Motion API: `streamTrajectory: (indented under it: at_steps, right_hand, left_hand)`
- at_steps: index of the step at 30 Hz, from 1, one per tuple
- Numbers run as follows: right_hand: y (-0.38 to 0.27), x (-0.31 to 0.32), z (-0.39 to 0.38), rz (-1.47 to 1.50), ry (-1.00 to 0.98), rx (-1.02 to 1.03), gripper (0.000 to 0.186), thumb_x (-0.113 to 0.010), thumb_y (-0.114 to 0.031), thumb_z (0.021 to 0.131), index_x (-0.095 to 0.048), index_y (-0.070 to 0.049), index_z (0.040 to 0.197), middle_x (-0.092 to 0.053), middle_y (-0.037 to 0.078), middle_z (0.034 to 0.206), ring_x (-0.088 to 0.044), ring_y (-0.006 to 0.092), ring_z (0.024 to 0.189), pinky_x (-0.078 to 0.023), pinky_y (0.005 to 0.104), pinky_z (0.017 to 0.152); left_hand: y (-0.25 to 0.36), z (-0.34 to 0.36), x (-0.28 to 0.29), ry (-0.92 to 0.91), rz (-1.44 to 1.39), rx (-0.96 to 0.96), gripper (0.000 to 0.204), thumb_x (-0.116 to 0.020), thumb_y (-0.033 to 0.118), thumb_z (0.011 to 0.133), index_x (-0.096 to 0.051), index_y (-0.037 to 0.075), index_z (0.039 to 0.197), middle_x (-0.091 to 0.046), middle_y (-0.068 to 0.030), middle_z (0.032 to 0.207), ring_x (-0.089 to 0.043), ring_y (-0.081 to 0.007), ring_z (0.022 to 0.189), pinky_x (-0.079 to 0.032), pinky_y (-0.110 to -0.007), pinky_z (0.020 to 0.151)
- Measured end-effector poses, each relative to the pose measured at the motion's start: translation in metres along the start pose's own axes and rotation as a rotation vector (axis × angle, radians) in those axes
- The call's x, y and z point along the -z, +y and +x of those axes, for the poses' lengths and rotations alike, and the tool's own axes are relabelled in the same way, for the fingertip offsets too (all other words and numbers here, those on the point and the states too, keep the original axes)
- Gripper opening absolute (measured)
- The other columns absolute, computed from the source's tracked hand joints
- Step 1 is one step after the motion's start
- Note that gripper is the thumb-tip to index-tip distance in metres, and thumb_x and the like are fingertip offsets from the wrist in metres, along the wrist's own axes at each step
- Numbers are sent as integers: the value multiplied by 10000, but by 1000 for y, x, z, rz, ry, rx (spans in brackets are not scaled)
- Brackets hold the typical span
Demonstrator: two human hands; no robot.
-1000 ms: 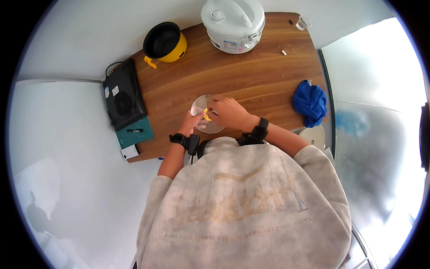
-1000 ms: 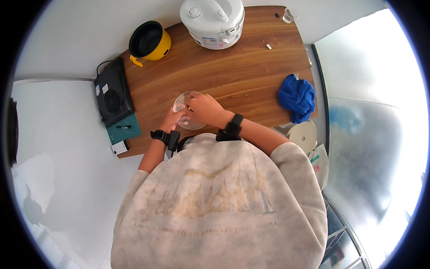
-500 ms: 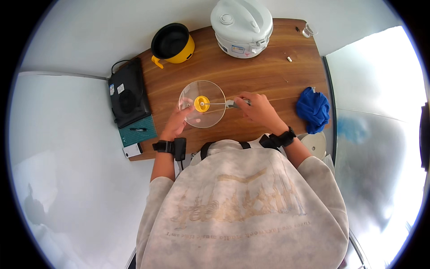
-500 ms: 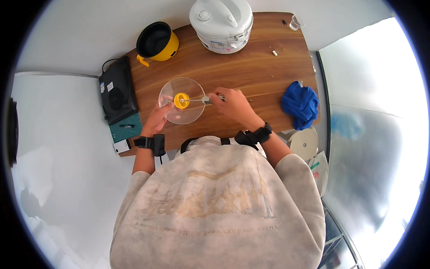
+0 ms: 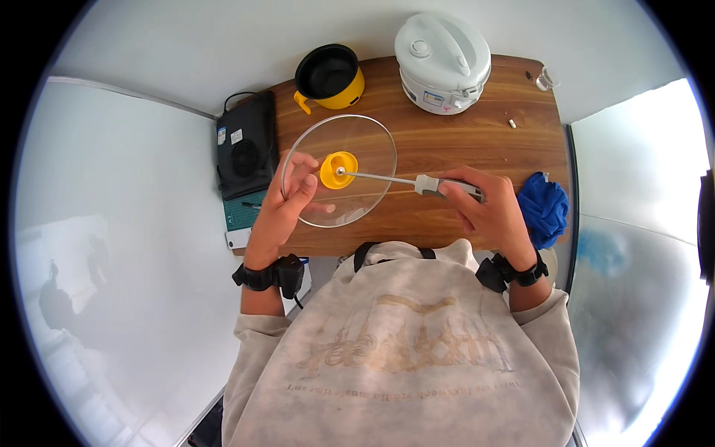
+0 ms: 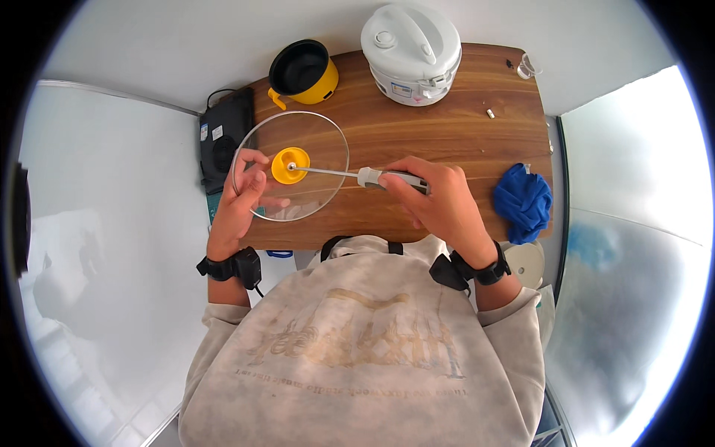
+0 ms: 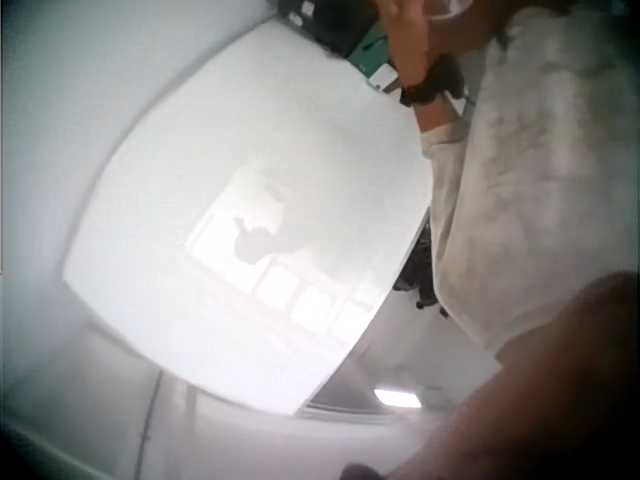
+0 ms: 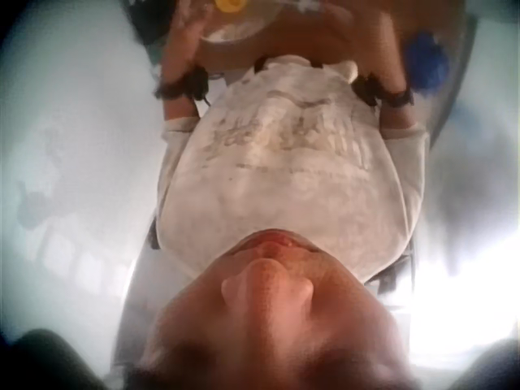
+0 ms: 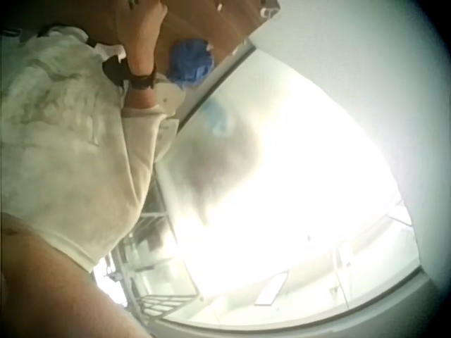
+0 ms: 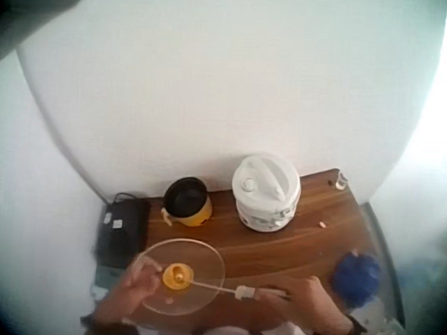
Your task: The person uses a screwdriver to unscrew a black portable induction cooktop and then unscrews the handle of a yellow pot lid. The cooktop is flipped over to reveal its underside, and the pot lid is separated from its handle.
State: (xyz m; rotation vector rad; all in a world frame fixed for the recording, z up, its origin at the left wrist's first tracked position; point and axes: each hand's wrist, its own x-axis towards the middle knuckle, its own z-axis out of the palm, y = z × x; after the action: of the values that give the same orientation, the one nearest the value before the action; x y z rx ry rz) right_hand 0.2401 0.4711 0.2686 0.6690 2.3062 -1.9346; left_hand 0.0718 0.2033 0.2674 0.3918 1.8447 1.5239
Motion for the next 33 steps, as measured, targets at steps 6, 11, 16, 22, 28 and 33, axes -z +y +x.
streamTrajectory:
  at_steps: [6,11,16,22,28,33]
  right_hand:
    - [-10,2,-8,-44,12,47,193,-689,-192,925,-704,-17,1004,-614,50,633,-556,118,471,-435,268,468]
    - [1,2,-3,-174,38,416,182,-702,-156,909,-689,-14,1023,-661,124,772,-613,238,607,-483,316,573]
    - [-5,4,-8,-259,53,511,217,-715,-121,883,-683,-18,1071,-656,142,842,-609,287,667,-493,344,612]
    - [-16,6,-10,-422,57,605,237,-737,-117,852,-700,-54,1077,-612,114,833,-606,286,679,-496,377,594]
    - [-26,2,-18,-565,102,732,274,-732,-61,799,-703,-84,1070,-515,91,818,-586,254,697,-507,360,606]
    - [-31,-2,-24,-718,145,864,339,-716,-26,725,-704,-78,1060,-495,89,857,-556,236,731,-493,342,620]
  left_hand:
    - [19,-9,-9,-12,140,-53,468,-492,329,1041,-425,71,1426,-579,-200,1345,-666,-270,1106,-606,-335,769]
    - [21,-12,-6,22,125,-54,476,-506,309,1034,-441,59,1434,-595,-190,1329,-671,-254,1095,-607,-320,738]
    - [23,-12,-8,-13,175,-62,443,-499,272,1035,-464,48,1416,-594,-180,1335,-671,-237,1084,-608,-312,735]
    - [13,-14,-8,-25,184,-28,441,-507,239,1030,-466,28,1415,-588,-159,1339,-650,-210,1110,-610,-296,726]
    - [8,-16,-8,-50,148,-5,432,-516,206,1027,-467,22,1414,-573,-124,1355,-645,-200,1111,-614,-295,726]
    - [3,-16,-15,-63,167,19,414,-511,189,1027,-477,34,1409,-573,-109,1359,-641,-190,1110,-617,-299,727]
